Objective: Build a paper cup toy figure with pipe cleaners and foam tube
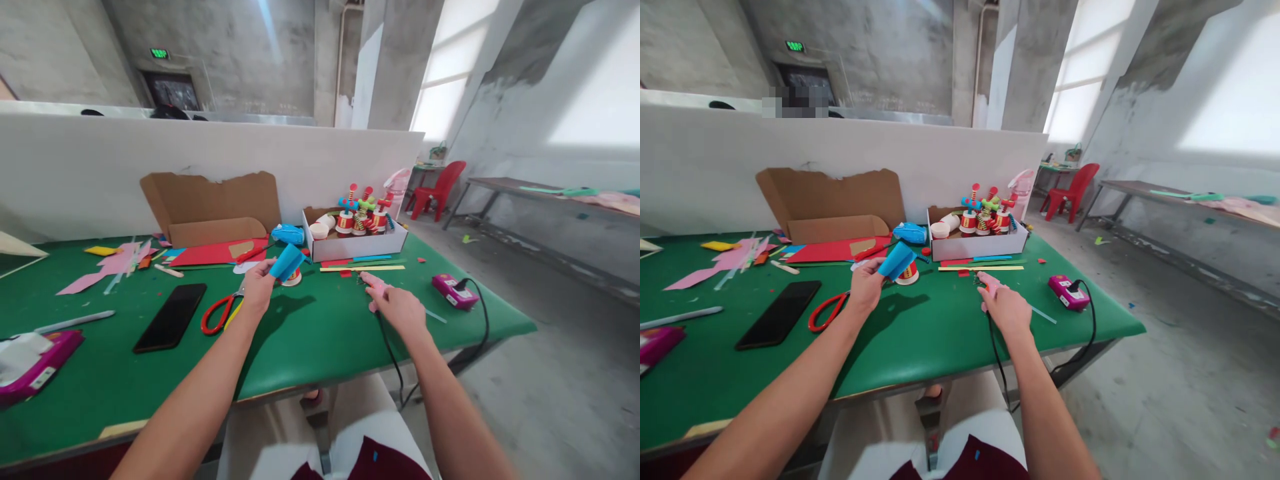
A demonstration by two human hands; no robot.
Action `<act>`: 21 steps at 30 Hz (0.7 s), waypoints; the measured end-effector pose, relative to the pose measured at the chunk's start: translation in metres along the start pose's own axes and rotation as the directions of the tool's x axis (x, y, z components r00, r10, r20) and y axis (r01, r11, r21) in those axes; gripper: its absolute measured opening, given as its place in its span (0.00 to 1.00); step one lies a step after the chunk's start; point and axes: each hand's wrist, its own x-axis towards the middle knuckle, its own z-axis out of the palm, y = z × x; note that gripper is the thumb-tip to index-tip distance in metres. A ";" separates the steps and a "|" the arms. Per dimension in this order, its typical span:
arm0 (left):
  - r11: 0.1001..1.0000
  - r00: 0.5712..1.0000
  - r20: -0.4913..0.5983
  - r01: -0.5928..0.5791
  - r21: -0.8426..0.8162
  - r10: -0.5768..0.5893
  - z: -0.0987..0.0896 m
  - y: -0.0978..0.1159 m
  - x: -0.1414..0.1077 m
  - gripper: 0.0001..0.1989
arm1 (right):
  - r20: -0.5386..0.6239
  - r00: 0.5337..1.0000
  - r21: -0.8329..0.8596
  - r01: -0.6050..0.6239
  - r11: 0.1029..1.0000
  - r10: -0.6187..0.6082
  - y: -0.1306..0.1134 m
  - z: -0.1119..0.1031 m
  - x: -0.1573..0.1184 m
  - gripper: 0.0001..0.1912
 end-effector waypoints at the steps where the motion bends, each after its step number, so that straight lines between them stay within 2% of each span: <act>1: 1.000 1.000 -0.005 -0.004 0.001 0.004 -0.001 0.000 0.000 0.20 | 0.022 0.999 -0.040 -0.028 0.999 0.029 0.002 0.003 -0.002 0.27; 5: 1.000 1.000 0.012 -0.005 0.024 0.005 -0.002 0.003 -0.002 0.19 | 0.053 0.995 -0.044 -0.080 0.996 0.082 -0.005 0.011 0.008 0.27; 10: 0.996 0.998 0.018 0.058 -0.074 -0.057 -0.001 0.006 -0.002 0.17 | 0.132 0.991 0.022 0.012 1.000 -0.015 -0.002 0.011 0.024 0.11; 12: 0.986 0.995 0.032 0.096 -0.136 -0.093 -0.001 0.006 -0.002 0.16 | 0.127 0.992 0.098 0.004 0.995 -0.016 0.003 0.013 0.023 0.08; 14: 0.975 0.991 0.061 0.131 -0.181 -0.122 -0.001 0.006 -0.002 0.15 | 0.110 0.994 0.279 -0.022 0.960 -0.009 0.005 0.015 0.018 0.06; 16: 0.972 0.986 0.100 0.153 -0.179 -0.136 -0.002 0.007 -0.002 0.14 | 0.115 0.993 0.563 -0.061 0.824 -0.006 0.003 0.017 0.010 0.05; 18: 0.983 0.983 0.123 0.148 -0.108 -0.134 -0.002 0.007 -0.001 0.13 | 0.117 0.993 0.825 -0.093 0.557 -0.007 -0.002 0.016 0.001 0.07; 20: 0.993 0.986 0.117 0.120 0.013 -0.121 -0.003 0.007 0.000 0.10 | 0.135 0.990 0.949 -0.114 0.292 -0.052 -0.009 0.013 -0.007 0.10; 21: 0.992 0.987 0.113 0.104 0.076 -0.112 -0.004 0.007 0.000 0.09 | 0.144 0.986 0.974 -0.126 0.189 -0.088 -0.012 0.012 -0.010 0.11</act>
